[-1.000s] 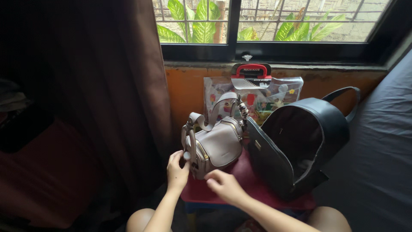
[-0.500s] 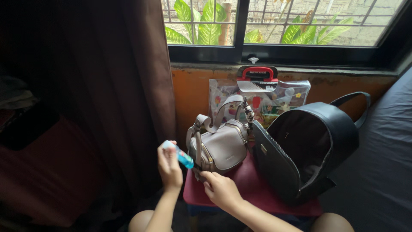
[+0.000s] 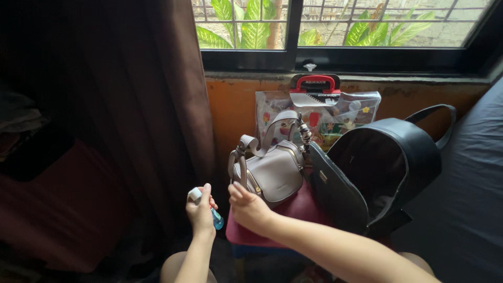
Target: The person sits on the floor and organizes items by transferring them from a beige handbag to a black backpack. They handle various small items including bottles, a pouch, and a comb, placing them into the backpack or on a nearby pink stool.
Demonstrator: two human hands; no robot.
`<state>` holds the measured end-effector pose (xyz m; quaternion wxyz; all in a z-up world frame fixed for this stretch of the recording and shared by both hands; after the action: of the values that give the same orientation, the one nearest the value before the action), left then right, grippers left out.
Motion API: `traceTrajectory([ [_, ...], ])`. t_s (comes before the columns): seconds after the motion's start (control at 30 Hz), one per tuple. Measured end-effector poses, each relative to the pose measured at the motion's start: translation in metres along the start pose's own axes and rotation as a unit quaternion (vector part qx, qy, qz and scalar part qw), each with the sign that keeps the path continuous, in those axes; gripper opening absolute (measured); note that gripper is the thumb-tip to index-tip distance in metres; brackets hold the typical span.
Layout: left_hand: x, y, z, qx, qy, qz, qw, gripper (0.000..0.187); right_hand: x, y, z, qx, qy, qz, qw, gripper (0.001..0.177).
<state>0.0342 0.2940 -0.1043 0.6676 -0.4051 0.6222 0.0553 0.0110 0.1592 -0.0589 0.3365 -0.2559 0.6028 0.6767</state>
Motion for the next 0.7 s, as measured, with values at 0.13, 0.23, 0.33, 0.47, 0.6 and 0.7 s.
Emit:
traceTrajectory([
  [0.13,0.000,0.008,0.003,-0.024,0.002,0.027,0.999,0.018,-0.032,0.010,0.015,-0.067,-0.051,-0.002,0.996,0.019],
  [0.23,0.002,0.007,0.000,-0.024,0.010,0.065,0.998,0.019,-0.057,0.027,0.023,-0.085,-0.092,0.037,0.991,0.011],
  [0.33,-0.002,-0.007,-0.007,0.002,0.012,0.091,0.996,0.028,-0.092,0.055,0.026,-0.130,-0.146,0.134,0.971,0.008],
  [0.47,-0.023,-0.044,-0.035,0.094,-0.030,0.142,0.985,0.045,-0.127,0.096,0.006,-0.221,-0.197,0.309,0.904,0.018],
  [0.6,-0.050,-0.075,-0.070,0.120,-0.157,0.245,0.949,0.024,-0.141,0.090,-0.046,-0.295,-0.281,0.464,0.786,0.018],
  [0.7,-0.059,-0.077,-0.087,0.046,-0.140,0.316,0.937,0.020,-0.123,0.031,-0.094,-0.327,-0.377,0.626,0.599,0.017],
])
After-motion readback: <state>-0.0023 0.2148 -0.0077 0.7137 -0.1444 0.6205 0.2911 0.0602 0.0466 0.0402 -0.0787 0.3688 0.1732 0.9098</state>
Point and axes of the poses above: each hand's wrist, its own z-axis towards the middle knuckle, its own y-axis out of the back of the hand, x = y × z, the point moved 10 cm from there along z, towards the middle knuckle, and after that the axes turned 10 degrees about y, right-handed, at the moved point
